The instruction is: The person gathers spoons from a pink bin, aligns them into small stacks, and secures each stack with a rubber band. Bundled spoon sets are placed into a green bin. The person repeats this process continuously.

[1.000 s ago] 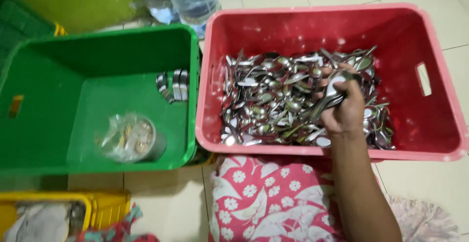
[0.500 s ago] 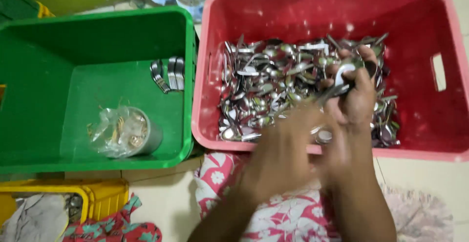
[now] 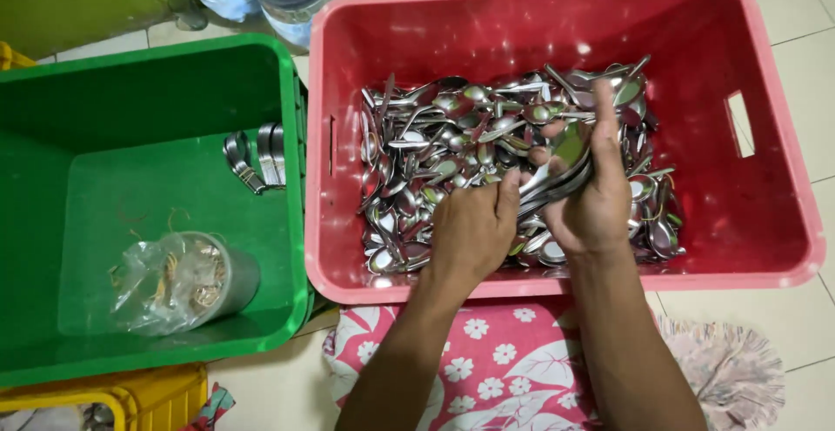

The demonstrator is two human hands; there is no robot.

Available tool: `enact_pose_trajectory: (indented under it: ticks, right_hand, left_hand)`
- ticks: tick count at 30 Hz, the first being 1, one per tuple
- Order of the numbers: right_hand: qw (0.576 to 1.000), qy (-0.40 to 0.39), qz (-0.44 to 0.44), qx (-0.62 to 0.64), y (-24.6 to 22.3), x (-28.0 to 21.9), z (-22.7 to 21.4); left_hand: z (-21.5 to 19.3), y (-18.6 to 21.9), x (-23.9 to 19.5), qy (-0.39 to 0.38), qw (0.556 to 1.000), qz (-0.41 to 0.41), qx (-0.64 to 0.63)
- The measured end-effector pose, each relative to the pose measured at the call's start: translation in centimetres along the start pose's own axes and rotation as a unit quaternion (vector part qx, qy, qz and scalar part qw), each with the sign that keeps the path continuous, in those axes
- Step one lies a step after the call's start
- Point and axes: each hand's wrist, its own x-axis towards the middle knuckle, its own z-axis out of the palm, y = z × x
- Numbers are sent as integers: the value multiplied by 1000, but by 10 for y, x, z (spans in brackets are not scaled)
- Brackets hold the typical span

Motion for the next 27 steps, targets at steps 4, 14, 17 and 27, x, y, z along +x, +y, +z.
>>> enact_pose_trajectory:
  ticks: [4, 14, 17, 27]
  right_hand:
    - [999, -22, -25, 32, -2, -5, 21]
    - [998, 1, -14, -69, 11, -7, 22]
    - [990, -15, -22, -138, 0, -11, 34]
    - [943, -48, -193, -266, 13, 0, 6]
  left_hand:
    - [13, -11, 2, 64, 996, 2, -66]
    - [14, -15, 2, -5, 986, -70, -151]
    - [20, -17, -1, -14, 989, -59, -133]
    - [11, -13, -12, -46, 983, -18, -175]
